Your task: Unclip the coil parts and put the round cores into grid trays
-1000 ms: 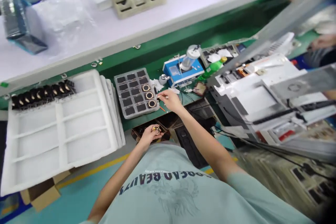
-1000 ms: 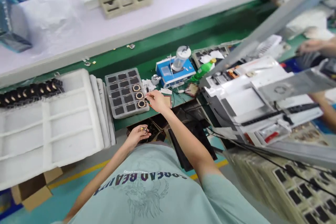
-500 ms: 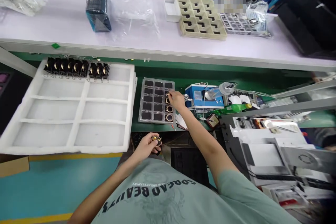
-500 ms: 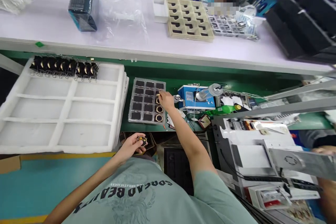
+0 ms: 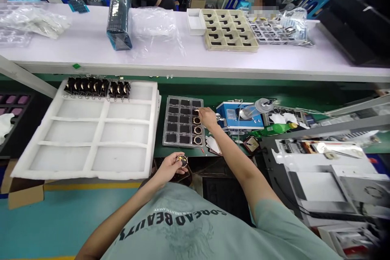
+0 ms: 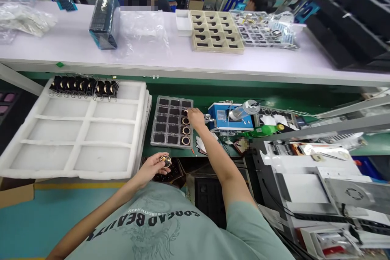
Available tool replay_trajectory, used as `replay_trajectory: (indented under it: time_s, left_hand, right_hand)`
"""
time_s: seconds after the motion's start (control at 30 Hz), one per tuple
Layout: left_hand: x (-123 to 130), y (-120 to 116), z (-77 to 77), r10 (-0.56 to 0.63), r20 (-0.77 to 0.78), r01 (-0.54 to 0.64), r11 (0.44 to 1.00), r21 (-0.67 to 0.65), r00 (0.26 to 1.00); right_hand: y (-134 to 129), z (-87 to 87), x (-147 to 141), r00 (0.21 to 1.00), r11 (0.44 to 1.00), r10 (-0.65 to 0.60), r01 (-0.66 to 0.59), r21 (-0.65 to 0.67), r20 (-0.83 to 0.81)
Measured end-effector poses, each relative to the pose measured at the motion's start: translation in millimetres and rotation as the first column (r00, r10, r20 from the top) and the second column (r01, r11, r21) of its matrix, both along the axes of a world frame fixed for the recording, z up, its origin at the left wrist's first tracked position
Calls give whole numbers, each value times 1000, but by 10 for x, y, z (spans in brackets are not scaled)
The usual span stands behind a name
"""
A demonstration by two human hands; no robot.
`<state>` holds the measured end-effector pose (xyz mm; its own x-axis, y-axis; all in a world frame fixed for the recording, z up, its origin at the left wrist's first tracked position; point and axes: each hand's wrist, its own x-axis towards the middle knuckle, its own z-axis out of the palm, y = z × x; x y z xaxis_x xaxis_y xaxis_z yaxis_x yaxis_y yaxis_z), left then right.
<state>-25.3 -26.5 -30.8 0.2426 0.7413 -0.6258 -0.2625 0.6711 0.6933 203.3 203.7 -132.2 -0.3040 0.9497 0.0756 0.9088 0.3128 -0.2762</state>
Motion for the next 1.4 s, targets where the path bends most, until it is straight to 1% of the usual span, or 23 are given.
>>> replay_trajectory:
  time_s: [0.13,0.3,0.4,0.47,0.53,0.57,0.6,0.63,0.7,0.73,0.77,0.83,0.9,0.97,1.0,1.03,1.07,1.1,1.17,1.2,1.23,1.3,1.4]
  left_hand:
    - [-37,16,51,47,27,-47,999,-13,999]
    - [-72,66,65,138,43,-137,990,-40,989]
    - [-73,120,60,192,74,-189,981,-41,979]
    - [-55,177,70,231,100,-230,973,-20,968]
    - [-22,252,87,289,116,-293,956,21,950]
    - [-4,295,95,317,115,-324,945,47,941]
    - [12,340,101,337,103,-345,936,76,936]
    - [25,385,106,345,79,-352,929,112,935]
    - [37,465,115,329,3,-321,922,216,944]
    - [38,499,124,312,-45,-288,917,277,949]
    - [37,530,138,295,-94,-249,909,334,951]
    - [34,582,183,254,-172,-167,900,403,952]
    - [32,626,243,217,-197,-124,908,400,956]
    - [8,649,296,217,-184,-133,914,384,959]
    - [-19,646,312,223,-191,-133,910,394,956]
    - [-60,629,319,228,-225,-117,900,420,947]
    - [-112,595,316,226,-288,-75,887,455,930]
    - [-172,543,306,223,-375,-14,874,486,900]
    - [-301,396,274,218,-558,114,859,500,801]
    - [-363,307,259,217,-625,155,861,485,750]
    - [-419,218,248,218,-672,176,867,466,708]
    - [-516,55,243,227,-720,182,878,443,656]
    - [-647,-95,267,238,-750,178,887,427,617]
  right_hand:
    - [-70,-41,15,999,999,40,-40,-7,-24]
    - [-178,-43,-10,997,998,64,-64,1,45]
    - [-163,-7,-56,999,999,-37,37,-1,-5]
    - [-183,61,-114,988,992,-127,127,-6,-85]
    - [-289,196,-194,950,976,-216,214,-36,-224]
    - [-382,293,-239,915,969,-245,231,-81,-319]
    - [-499,411,-285,869,966,-256,212,-148,-424]
    - [-631,546,-329,812,962,-250,148,-228,-528]
    - [-901,848,-411,703,934,-166,-113,-340,-691]
    - [-1017,1002,-448,677,912,-106,-226,-343,-728]
    - [-1109,1145,-483,678,895,-37,-305,-327,-734]
    - [-1204,1364,-537,718,870,102,-401,-289,-688]
    - [-1173,1451,-548,756,841,219,-467,-274,-617]
    - [-1023,1386,-490,783,840,269,-476,-261,-561]
    - [-904,1303,-433,805,869,252,-433,-242,-537]
    - [-757,1194,-363,833,912,200,-351,-214,-516]
    - [-588,1067,-287,858,956,111,-230,-181,-501]
    - [-403,929,-213,872,984,4,-92,-156,-489]
    - [-28,645,-99,871,979,-192,142,-144,-453]
    - [139,510,-68,869,968,-251,214,-134,-427]
    - [280,384,-52,872,957,-289,261,-124,-394]
    - [465,167,-56,900,955,-296,285,-80,-321]
    - [519,-69,-71,935,963,-244,266,54,-257]
